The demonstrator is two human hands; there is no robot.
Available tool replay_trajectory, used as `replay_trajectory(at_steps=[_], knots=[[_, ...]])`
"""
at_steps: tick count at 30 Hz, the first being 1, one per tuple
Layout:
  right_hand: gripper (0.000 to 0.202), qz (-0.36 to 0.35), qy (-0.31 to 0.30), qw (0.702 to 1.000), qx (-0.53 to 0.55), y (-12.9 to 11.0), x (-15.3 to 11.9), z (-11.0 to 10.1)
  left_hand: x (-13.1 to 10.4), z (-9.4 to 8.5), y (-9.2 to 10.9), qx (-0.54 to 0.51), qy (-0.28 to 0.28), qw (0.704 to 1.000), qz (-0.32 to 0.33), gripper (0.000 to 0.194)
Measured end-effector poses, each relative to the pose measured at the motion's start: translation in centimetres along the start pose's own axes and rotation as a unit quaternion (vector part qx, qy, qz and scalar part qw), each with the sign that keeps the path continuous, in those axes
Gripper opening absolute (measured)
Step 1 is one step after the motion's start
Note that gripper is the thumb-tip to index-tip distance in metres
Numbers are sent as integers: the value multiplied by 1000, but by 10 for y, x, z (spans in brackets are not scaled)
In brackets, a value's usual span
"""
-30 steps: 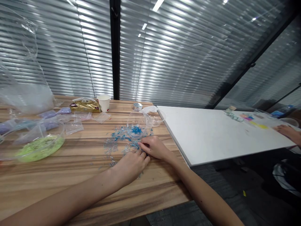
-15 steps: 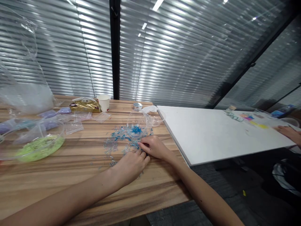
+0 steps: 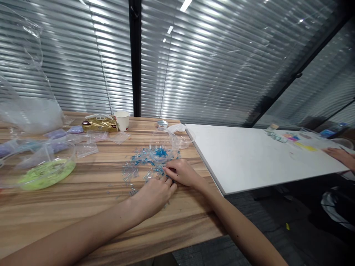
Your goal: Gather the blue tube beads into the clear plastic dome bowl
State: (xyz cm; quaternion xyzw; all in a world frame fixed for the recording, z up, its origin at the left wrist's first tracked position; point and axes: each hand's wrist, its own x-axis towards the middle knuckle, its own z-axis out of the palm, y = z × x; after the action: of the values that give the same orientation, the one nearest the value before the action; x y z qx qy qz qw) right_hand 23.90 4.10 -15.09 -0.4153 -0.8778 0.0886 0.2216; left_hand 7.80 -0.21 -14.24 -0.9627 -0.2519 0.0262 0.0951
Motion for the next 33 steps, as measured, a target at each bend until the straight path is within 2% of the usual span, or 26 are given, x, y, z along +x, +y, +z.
replay_trajectory(at_steps=[9, 15, 28, 33], knots=[[33, 1, -5, 1000, -2, 2, 0, 0, 0, 2, 0, -6, 20, 1000, -1, 23], [32, 1, -4, 1000, 3, 3, 0, 1, 1, -1, 2, 8, -5, 1000, -5, 22], [30, 11, -12, 1000, -2, 3, 1, -1, 2, 5, 9, 27, 41, 999, -2, 16], [31, 9, -11, 1000, 0, 3, 0, -1, 1, 2, 8, 18, 34, 999, -2, 17]])
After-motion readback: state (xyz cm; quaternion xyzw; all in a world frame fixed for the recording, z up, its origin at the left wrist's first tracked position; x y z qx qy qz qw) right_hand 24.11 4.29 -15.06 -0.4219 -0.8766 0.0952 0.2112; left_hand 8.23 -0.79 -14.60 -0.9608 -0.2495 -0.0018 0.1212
